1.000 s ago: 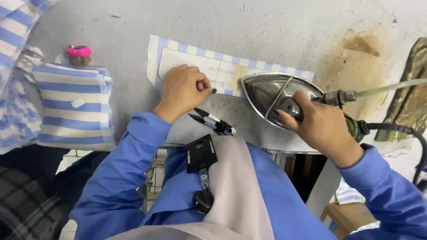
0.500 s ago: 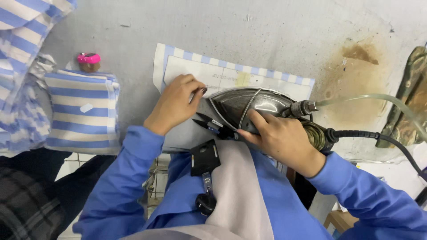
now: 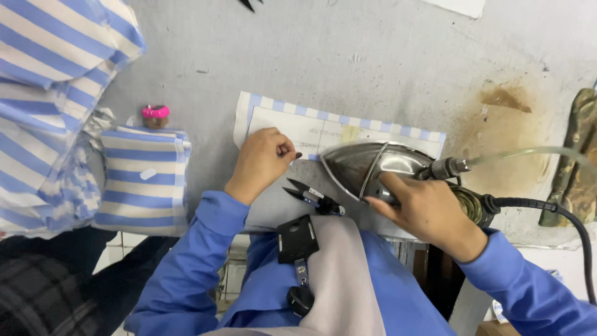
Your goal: The person places a paper pattern on a piece of blue and white striped fabric, cuts the fabric around the pattern using scissors, and then irons the cut piece. The process is repeated with another piece of fabric.
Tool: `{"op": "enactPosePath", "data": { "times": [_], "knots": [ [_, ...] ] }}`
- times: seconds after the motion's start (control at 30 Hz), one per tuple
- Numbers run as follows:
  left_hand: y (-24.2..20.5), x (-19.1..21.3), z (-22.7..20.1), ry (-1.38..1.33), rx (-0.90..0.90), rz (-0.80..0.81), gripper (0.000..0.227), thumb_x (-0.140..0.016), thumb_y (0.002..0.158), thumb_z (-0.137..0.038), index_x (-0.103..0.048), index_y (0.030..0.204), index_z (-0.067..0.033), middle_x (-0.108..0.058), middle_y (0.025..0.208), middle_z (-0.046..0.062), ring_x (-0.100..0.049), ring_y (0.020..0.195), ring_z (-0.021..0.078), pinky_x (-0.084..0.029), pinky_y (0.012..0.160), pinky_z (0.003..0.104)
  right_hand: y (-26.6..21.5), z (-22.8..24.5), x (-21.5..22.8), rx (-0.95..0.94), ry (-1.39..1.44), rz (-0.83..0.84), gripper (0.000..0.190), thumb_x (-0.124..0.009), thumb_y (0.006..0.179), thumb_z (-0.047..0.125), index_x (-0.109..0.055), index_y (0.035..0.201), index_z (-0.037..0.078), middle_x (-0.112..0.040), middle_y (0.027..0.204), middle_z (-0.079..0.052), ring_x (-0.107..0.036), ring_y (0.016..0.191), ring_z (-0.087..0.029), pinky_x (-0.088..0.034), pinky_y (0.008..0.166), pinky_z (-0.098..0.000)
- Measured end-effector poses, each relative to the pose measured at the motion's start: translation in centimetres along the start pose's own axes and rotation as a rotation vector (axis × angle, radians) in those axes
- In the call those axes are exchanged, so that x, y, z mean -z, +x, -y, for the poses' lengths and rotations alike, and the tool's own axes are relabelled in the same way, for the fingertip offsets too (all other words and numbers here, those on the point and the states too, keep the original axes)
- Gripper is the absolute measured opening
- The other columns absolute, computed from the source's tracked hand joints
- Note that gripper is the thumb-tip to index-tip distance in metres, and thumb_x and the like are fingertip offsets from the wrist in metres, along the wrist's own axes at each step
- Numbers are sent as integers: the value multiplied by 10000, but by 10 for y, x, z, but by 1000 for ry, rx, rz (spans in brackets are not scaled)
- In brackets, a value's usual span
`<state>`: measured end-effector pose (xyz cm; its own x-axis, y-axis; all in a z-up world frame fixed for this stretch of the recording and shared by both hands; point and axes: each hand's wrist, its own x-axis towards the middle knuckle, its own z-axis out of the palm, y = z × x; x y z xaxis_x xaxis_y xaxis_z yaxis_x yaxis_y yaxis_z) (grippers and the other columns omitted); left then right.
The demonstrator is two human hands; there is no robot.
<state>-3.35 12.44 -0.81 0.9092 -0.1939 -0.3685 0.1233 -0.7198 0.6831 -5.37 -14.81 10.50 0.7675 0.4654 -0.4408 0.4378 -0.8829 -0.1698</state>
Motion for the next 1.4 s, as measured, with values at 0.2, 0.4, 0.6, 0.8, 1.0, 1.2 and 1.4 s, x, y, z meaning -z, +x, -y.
{"op": "enactPosePath", "data": {
  "times": [0.2, 0.4, 0.6, 0.8, 1.0, 1.2, 1.4],
  "knots": [
    [1, 13, -5, -93, 44, -28, 198, -737, 717, -125, -608, 867, -129, -521, 795, 16, -596, 722, 201, -511, 670, 330, 14, 39, 1, 149, -17, -98, 368, -510, 847, 562, -554, 916, 203, -563, 511, -41, -643, 494, -217, -503, 447, -314],
    [-29, 35, -19, -94, 219, -167, 231, -546, 872, -19, -517, 1098, -56, -559, 938, 159, -647, 876, 344, -566, 694, 398, 43, 65, 15, 94, -30, -261, 390, -508, 862, 532, -553, 974, 161, -559, 500, -47, -631, 459, -240, -498, 414, -359],
    [-52, 21, 10, -167, 201, -563, 281, -512, 867, 37, -513, 1134, -51, -595, 912, 152, -639, 814, 318, -548, 656, 381, 60, 73, 35, 76, 94, -146, 413, -440, 892, 514, -529, 1036, 137, -617, 560, -140, -661, 531, -325, -521, 460, -409],
    [-44, 12, 1, -162, 65, -617, 278, -493, 867, 55, -531, 1129, -29, -617, 875, 133, -634, 780, 282, -541, 663, 350, 62, 60, 48, -24, 202, -82, 423, -396, 902, 527, -490, 1020, 132, -631, 633, -188, -666, 623, -382, -523, 516, -454],
    [-40, 1, -18, 126, 26, -534, 544, -722, 784, -280, -479, 1204, -34, -510, 961, 144, -577, 861, 335, -513, 702, 421, 23, 13, 43, -84, 197, 47, 470, -416, 831, 618, -529, 937, 174, -655, 645, -175, -678, 668, -365, -537, 596, -461],
    [-25, 4, -49, 232, 129, -302, 1181, -922, 513, -400, -226, 1435, -150, -262, 1263, 198, -363, 1141, 446, -391, 888, 578, -31, -79, -4, -101, -46, -91, 488, -456, 795, 686, -548, 799, 207, -536, 500, -43, -569, 507, -220, -436, 487, -348],
    [-20, 10, -41, 140, 99, -369, 1139, -940, 506, -283, -248, 1397, -122, -234, 1246, 205, -319, 1189, 429, -312, 1023, 518, -63, -179, -40, -307, -191, -381, 429, -543, 1042, 525, -590, 866, 137, -500, 568, 26, -489, 480, -119, -362, 452, -272]
  ]
}}
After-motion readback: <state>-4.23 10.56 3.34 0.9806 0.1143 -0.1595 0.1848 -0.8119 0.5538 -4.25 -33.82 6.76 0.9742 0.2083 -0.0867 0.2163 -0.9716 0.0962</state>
